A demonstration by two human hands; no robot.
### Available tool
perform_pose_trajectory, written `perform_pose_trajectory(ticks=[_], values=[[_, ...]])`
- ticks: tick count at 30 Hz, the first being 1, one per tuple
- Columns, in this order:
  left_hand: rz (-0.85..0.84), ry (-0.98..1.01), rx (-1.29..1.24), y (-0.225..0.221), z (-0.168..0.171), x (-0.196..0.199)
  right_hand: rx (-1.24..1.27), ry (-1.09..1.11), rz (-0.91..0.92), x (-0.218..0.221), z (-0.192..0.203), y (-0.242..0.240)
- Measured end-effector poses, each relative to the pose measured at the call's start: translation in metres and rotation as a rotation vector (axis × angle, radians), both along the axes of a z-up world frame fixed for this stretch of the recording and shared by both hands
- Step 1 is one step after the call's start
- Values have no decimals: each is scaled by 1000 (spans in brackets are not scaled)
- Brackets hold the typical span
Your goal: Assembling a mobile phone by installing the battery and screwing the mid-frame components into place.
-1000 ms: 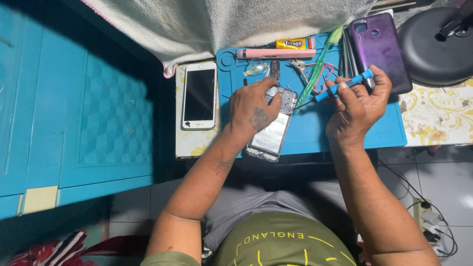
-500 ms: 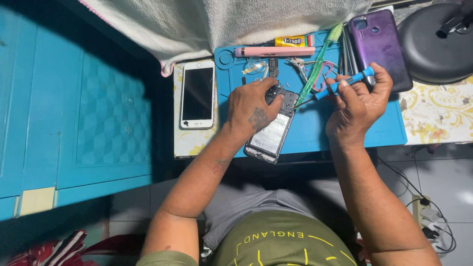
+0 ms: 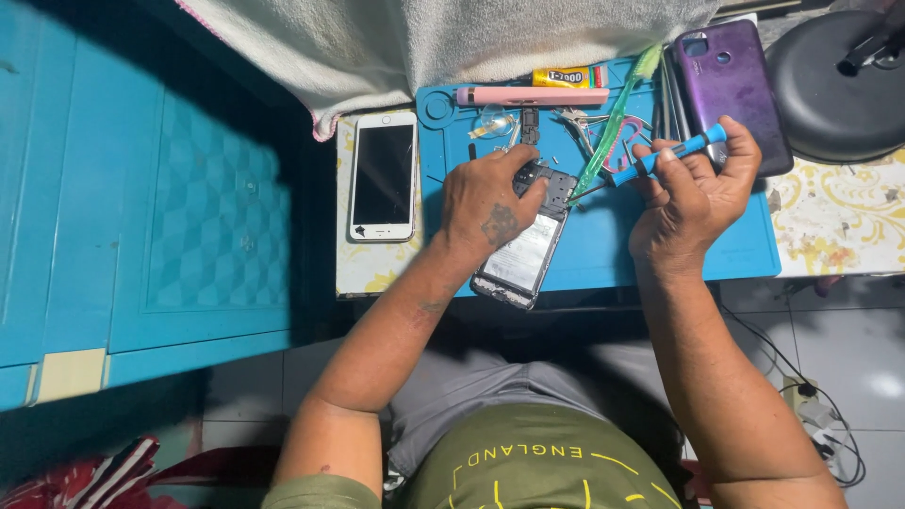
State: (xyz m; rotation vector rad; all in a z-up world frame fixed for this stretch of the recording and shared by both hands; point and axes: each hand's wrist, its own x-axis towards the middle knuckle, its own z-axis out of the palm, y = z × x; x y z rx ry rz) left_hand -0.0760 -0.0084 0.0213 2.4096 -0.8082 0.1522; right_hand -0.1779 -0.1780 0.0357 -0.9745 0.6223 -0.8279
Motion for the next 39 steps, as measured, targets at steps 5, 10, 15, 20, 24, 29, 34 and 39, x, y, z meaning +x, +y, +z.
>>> perform_pose_trajectory(ticks=[5, 10, 15, 20, 24, 29, 34, 39], values=[[-33, -62, -87, 0, 5, -1, 2, -2, -11, 4, 6, -2], [-61, -100, -161, -1, 7, 4, -32, -41, -8, 11, 10, -8], [-123, -167, -316, -2, 13, 7, -23, -50, -21, 15, 8, -12], [-177, 41, -444, -9, 33, 6, 72, -81, -30, 27, 15, -13], [-234, 142, -527, -15, 36, -1, 158, -156, -37, 35, 13, -19], [-288, 181, -573, -17, 28, -2, 189, -130, -47, 40, 16, -20], [-290, 228, -565, -17, 22, -3, 238, -132, -61, 41, 12, -19], [-289, 187, -608, -17, 20, -1, 175, -139, -28, 42, 13, -16]])
